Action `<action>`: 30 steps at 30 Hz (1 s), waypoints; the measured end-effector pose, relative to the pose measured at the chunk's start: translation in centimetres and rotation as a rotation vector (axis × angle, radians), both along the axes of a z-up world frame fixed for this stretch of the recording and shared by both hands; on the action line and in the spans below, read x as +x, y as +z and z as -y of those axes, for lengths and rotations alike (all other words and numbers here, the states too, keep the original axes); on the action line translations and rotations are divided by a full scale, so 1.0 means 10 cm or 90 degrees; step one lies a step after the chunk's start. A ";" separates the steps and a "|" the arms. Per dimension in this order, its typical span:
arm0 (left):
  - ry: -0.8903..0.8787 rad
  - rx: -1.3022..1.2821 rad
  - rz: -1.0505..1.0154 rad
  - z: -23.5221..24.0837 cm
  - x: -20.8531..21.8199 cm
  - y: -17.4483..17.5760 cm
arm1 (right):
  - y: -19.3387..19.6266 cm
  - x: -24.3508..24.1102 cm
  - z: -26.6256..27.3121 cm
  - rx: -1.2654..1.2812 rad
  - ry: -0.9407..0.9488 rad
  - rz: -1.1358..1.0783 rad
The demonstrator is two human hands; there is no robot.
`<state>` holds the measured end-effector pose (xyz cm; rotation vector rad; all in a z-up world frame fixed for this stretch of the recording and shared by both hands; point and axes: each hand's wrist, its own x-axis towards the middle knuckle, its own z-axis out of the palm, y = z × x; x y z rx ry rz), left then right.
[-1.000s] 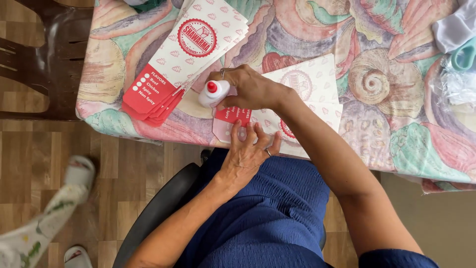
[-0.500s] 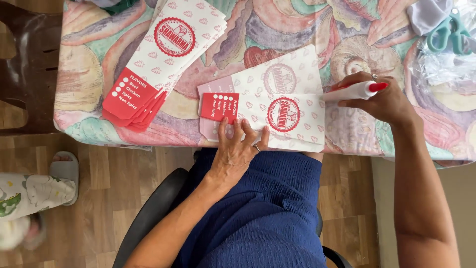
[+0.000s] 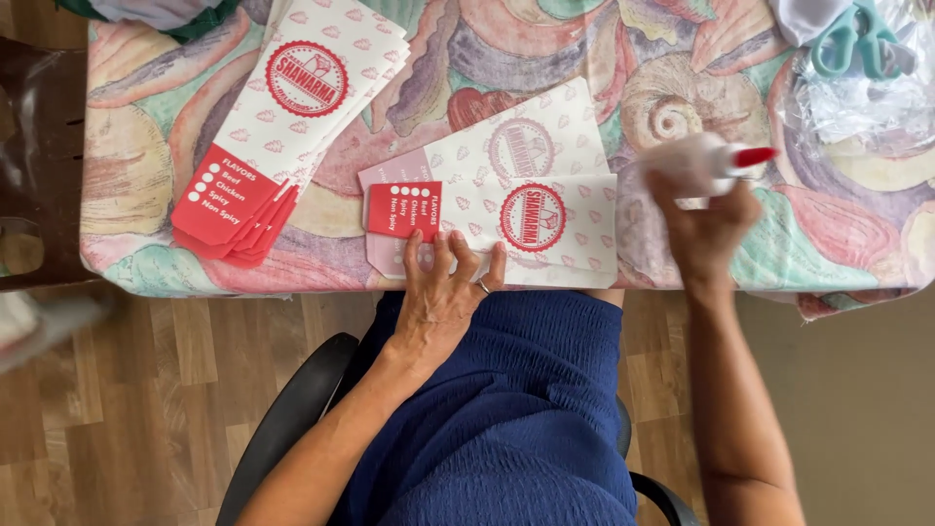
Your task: The person folds printed paper sheets into pouches, applies glue from a bottle to the edges, and presses the seams to seal them. The process is repeated for multiple pouches on a table.
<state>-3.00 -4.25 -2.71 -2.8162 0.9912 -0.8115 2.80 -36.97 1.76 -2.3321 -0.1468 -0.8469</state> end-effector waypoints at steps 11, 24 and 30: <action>-0.036 -0.028 0.017 0.00 0.02 0.04 | -0.40 0.25 -0.92 0.116 0.144 0.083; -0.045 -0.033 -0.008 -0.02 0.02 -0.03 | -0.30 -0.46 -1.42 0.070 -0.003 0.065; -0.055 -0.042 0.006 -0.02 0.00 -0.10 | -0.38 -0.94 -0.76 0.035 -0.103 0.070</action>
